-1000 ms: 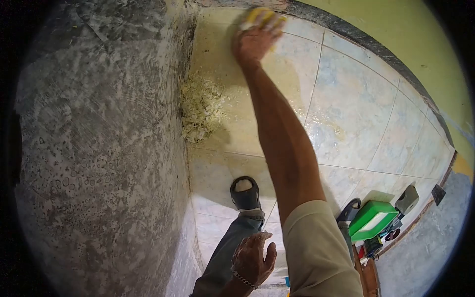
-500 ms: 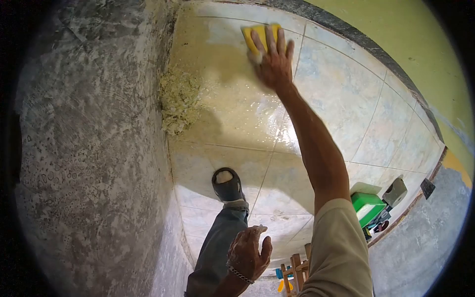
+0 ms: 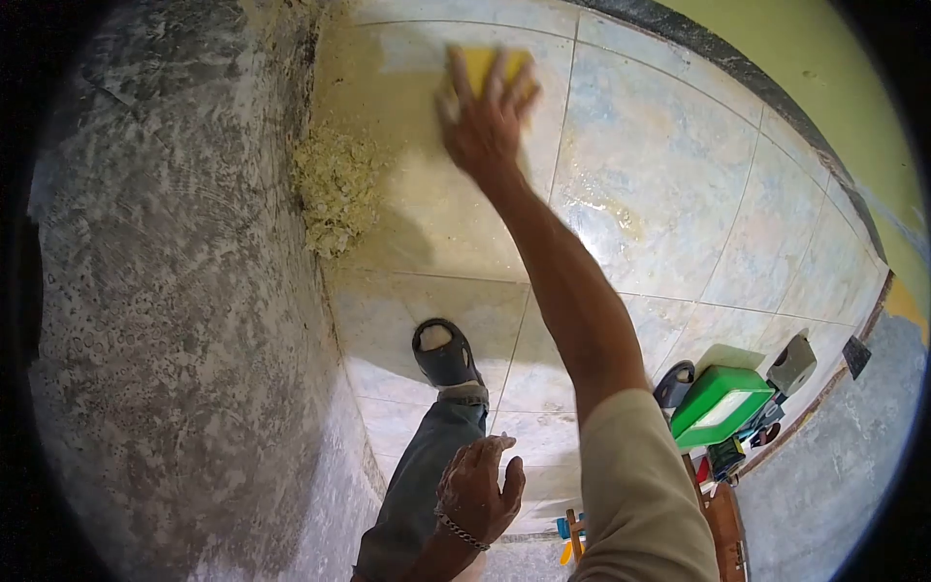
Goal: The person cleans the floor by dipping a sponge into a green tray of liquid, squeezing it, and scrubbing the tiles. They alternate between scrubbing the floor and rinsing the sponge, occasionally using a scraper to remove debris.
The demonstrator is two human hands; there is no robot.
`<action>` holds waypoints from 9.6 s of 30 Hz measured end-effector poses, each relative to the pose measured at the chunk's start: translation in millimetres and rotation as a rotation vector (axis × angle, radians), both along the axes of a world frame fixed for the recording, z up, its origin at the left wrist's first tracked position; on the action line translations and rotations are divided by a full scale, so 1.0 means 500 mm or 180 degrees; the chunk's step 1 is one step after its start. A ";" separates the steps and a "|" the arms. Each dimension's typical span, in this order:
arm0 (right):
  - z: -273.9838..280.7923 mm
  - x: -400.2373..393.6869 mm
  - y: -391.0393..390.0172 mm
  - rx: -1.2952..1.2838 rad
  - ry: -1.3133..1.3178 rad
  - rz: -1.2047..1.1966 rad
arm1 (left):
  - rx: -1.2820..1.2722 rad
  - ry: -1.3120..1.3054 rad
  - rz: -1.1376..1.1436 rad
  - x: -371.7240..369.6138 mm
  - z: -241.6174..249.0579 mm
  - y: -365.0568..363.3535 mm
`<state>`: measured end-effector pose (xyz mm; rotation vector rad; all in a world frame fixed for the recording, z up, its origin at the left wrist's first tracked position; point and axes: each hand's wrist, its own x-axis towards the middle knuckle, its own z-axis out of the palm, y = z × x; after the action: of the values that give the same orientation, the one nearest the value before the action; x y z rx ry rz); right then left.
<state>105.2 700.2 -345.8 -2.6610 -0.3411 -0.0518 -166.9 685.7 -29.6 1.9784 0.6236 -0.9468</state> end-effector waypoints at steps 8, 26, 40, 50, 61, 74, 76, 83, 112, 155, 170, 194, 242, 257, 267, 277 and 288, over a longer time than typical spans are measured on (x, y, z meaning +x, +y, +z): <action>-0.013 0.005 -0.002 -0.0474 -0.0172 0.1386 | 0.0057 -0.0175 -0.0098 -0.020 -0.001 -0.028; 0.001 -0.336 -0.174 -0.0627 0.0456 -0.0452 | 0.0144 0.0006 -0.0275 -0.029 0.000 -0.062; 0.133 -0.160 -0.216 0.1676 0.1933 -0.0234 | 0.0121 -0.0051 -0.0207 -0.042 0.002 -0.103; -0.033 -0.122 -0.137 -0.0419 -0.0349 0.1583 | 0.0231 -0.0130 -0.0183 -0.038 -0.001 -0.065; 0.024 -0.330 -0.158 -0.0044 0.0232 0.1567 | 0.0148 -0.0011 -0.0239 -0.050 0.008 -0.110; -0.017 -0.170 -0.326 -0.0526 -0.0137 0.0251 | 0.0152 -0.0015 -0.0456 -0.069 0.001 -0.147; -0.026 -0.180 -0.276 -0.0794 -0.0560 0.0372 | 0.0218 -0.0008 -0.0475 -0.060 0.004 -0.162; 0.052 -0.368 -0.517 0.0727 0.1038 0.0581 | 0.0363 -0.0385 -0.0417 -0.097 -0.005 -0.227; 0.343 -0.987 -1.739 0.1736 0.3164 -0.3844 | 0.0159 -0.0102 -0.1426 -0.188 -0.057 -0.513; 0.143 -0.621 -2.172 -0.1909 0.0966 -0.3606 | 0.0321 -0.0017 -0.1501 -0.212 -0.127 -0.503; -0.017 -0.470 -1.296 -0.0848 0.1489 -0.3467 | -0.0018 0.0116 -0.1353 -0.223 -0.161 -0.558; 0.011 -0.628 -1.938 -0.1851 0.2226 -0.3222 | -0.0141 0.0110 -0.1430 -0.200 -0.117 -0.508; -0.127 -0.126 -1.641 -0.1436 -0.0263 -0.0938 | 0.0022 0.0227 -0.1030 -0.164 -0.191 -0.528; 0.165 -0.492 -1.298 0.2551 0.2097 -0.1303 | 0.0087 0.0297 -0.1167 -0.208 -0.204 -0.483; 0.088 -0.381 -1.792 -0.0709 0.0194 -0.1626 | 0.0048 0.0174 -0.1298 -0.212 -0.215 -0.485; -0.067 -0.478 -1.883 -0.1080 0.0198 -0.3330 | 0.0060 0.0217 -0.1028 -0.235 -0.244 -0.532; -0.163 0.091 -1.436 -0.0970 -0.1712 -0.0963 | 0.0077 0.0076 -0.0771 -0.274 -0.273 -0.575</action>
<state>150.7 -17.7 -427.4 -2.9413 -0.1108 -0.8839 -304.1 398.1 -166.1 2.0998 0.4156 -1.1138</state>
